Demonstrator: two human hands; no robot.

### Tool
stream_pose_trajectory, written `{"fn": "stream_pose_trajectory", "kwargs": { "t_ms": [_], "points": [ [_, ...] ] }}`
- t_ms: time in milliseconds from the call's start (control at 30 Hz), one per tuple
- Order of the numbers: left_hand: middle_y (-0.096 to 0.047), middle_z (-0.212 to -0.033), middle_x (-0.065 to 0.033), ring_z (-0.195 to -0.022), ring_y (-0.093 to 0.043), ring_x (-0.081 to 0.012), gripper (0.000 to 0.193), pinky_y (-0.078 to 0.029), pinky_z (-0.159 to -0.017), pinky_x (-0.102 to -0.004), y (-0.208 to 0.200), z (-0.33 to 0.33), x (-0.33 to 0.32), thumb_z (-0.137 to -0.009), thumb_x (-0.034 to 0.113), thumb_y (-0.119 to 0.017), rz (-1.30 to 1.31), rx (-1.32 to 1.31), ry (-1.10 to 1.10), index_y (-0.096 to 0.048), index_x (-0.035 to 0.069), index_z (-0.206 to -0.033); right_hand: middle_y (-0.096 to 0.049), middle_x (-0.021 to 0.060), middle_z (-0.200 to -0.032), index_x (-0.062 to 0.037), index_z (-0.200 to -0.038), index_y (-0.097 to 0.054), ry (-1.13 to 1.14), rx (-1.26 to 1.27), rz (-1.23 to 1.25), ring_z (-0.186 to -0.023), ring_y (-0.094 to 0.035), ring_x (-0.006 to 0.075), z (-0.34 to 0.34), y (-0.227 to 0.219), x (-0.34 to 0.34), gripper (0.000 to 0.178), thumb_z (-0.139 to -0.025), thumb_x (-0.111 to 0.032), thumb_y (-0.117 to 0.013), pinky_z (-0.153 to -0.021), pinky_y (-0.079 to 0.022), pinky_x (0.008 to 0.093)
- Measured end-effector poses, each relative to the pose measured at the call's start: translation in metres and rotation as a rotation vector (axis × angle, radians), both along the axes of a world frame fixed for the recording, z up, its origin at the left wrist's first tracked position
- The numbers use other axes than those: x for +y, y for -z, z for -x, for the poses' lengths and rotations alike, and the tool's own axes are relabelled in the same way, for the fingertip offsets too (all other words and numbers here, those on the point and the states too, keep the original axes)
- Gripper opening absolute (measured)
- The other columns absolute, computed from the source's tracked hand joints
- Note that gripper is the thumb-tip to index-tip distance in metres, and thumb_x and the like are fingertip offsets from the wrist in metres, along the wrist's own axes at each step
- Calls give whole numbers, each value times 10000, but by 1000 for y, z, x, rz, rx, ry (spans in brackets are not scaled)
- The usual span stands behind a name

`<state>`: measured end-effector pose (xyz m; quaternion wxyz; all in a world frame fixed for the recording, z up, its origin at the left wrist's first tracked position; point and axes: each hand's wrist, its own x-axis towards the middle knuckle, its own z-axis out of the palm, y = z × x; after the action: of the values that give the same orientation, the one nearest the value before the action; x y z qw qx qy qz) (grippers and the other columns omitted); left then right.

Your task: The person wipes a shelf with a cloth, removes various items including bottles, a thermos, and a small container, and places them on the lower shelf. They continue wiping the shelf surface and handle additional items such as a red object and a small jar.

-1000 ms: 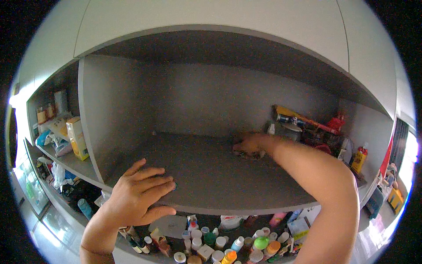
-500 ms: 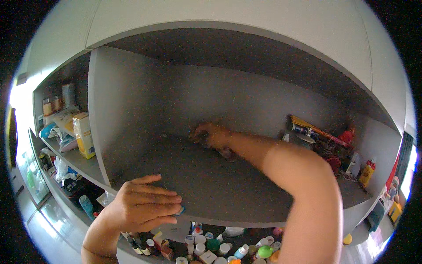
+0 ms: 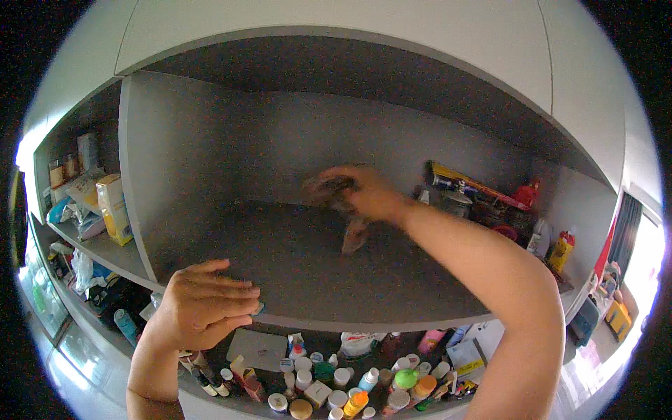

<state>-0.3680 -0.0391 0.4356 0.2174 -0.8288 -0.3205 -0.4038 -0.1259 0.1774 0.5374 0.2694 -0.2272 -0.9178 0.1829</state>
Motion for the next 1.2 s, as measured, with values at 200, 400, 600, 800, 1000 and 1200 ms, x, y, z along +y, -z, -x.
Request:
{"fn": "stream_pose_trajectory", "kwargs": {
  "t_ms": [200, 400, 600, 800, 1000, 1200],
  "points": [
    [-724, -915, -71, -905, -699, -187, 116, -518, -884, -473, -2, -5, 0, -757, 85, -705, -19, 8, 39, -746, 107, -863, -643, 114, -1121, -102, -1224, -597, 507, -489, -189, -977, -619, 222, -60, 30, 42, 382, -847, -105, -536, -811, -505, 347],
    [-723, -908, -88, -898, -701, -212, 118, -523, -873, -456, 0, -4, -1, -744, 54, -678, -18, -13, 31, -736, 96, -837, -611, 159, -1194, -142, -1243, -598, 363, -474, -251, -1093, -582, 327, 16, 37, -29, 501, -759, -31, -528, -954, -450, 401],
    [-717, -877, -72, -870, -700, -227, 67, -498, -897, -428, 13, 0, -13, -755, 43, -677, -232, -59, 59, -671, 80, -810, -637, 171, -1147, -144, -1161, -650, -149, -177, -216, -1089, -593, 329, 35, 32, -64, 517, -691, 34, -528, -951, -460, 392],
    [-705, -870, -105, -846, -698, -237, 110, -523, -853, -396, 33, 16, -26, -761, -10, -612, -380, -183, 39, -646, 44, -851, -610, 153, -1219, -176, -1198, -638, 231, -348, -187, -1146, -564, 324, 44, 40, -32, 561, -706, 47, -489, -1001, -428, 391],
    [-693, -868, -180, -777, -701, -245, 137, -563, -748, -348, 99, -8, -61, -913, 38, -495, 316, -875, 421, -566, -41, -999, -602, 204, -1191, -90, -1129, -653, -227, -71, -318, -1148, -548, 364, 59, 53, -112, 523, -659, 47, -469, -1009, -416, 410],
    [-665, -992, -191, -900, -680, -297, 142, -561, -809, -413, 96, -29, -50, -986, 144, -462, 1208, -1657, 827, -530, 24, -1019, -629, 204, -1119, -46, -1044, -669, -441, 41, -240, -1094, -582, 359, 84, 44, -127, 487, -618, 49, -453, -965, -446, 399]
  ]
}}
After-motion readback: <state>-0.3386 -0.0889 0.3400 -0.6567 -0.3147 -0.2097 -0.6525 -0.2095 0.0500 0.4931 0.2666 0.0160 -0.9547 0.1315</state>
